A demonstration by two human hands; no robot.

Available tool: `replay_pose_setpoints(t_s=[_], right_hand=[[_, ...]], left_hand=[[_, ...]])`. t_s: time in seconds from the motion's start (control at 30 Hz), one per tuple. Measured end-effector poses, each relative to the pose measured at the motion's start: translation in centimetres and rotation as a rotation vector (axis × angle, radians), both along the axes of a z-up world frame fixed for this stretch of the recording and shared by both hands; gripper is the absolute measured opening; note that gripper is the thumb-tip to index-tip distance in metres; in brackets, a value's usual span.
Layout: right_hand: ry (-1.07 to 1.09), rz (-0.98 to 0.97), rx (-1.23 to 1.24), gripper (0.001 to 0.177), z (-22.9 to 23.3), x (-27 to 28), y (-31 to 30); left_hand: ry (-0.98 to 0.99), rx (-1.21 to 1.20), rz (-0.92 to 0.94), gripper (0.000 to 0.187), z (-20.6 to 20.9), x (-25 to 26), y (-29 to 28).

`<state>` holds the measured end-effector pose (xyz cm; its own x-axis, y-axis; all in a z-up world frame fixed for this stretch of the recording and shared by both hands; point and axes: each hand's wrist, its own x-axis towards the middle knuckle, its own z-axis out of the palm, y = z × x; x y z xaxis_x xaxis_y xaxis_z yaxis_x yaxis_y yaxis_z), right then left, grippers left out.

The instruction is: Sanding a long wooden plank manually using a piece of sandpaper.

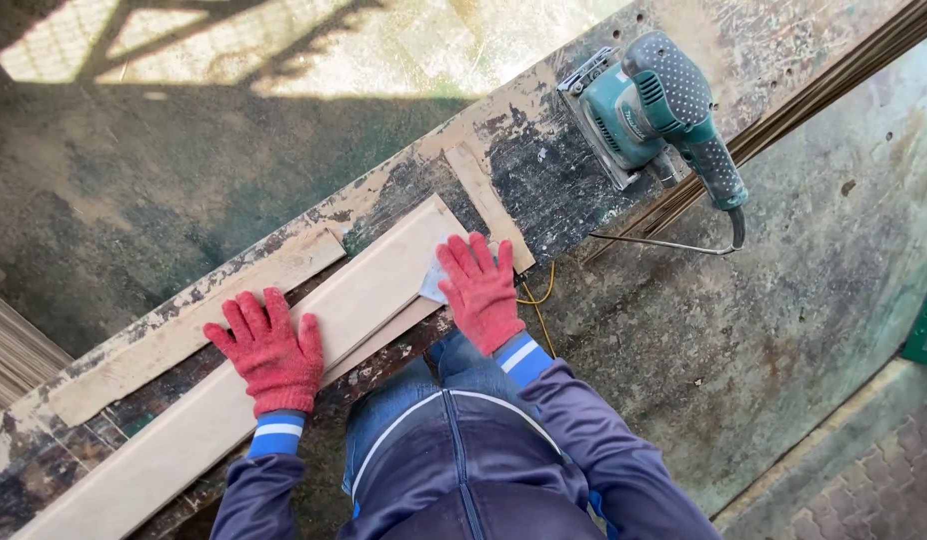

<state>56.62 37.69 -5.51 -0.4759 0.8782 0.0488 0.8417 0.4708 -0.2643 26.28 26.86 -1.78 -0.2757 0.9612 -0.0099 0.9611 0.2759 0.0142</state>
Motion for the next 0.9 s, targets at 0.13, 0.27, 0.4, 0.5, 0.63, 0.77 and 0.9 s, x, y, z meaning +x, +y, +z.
replay_pose_setpoints(t_s=[0.13, 0.27, 0.4, 0.5, 0.63, 0.77, 0.9], right_hand=[[-0.095, -0.005, -0.347, 0.067, 4.8, -2.4, -1.5], [-0.384, 0.101, 0.146, 0.061, 2.1, -0.4, -0.6], [-0.01, -0.038, -0.134, 0.059, -0.3, 2.3, 2.1], [-0.057, 0.092, -0.072, 0.065, -0.1, -0.6, -2.1], [-0.197, 0.11, 0.16, 0.065, 1.0, -0.9, -1.6], [0.016, 0.017, -0.086, 0.062, 1.3, 1.1, 0.4], [0.025, 0.212, -0.018, 0.068, 1.4, -2.7, -4.0]], left_hand=[[0.043, -0.024, 0.005, 0.07, 0.4, 0.5, 0.3], [0.04, -0.021, 0.021, 0.07, 0.4, 0.4, 0.4], [0.049, -0.02, 0.005, 0.069, 0.2, 0.2, 0.7], [0.039, -0.025, 0.012, 0.069, 0.6, 0.6, 0.6], [0.045, -0.023, 0.012, 0.069, 0.6, 0.4, 0.6], [0.045, -0.015, 0.001, 0.068, 0.3, 0.7, 0.4], [0.059, -0.008, 0.006, 0.068, 0.3, 0.4, 0.5]])
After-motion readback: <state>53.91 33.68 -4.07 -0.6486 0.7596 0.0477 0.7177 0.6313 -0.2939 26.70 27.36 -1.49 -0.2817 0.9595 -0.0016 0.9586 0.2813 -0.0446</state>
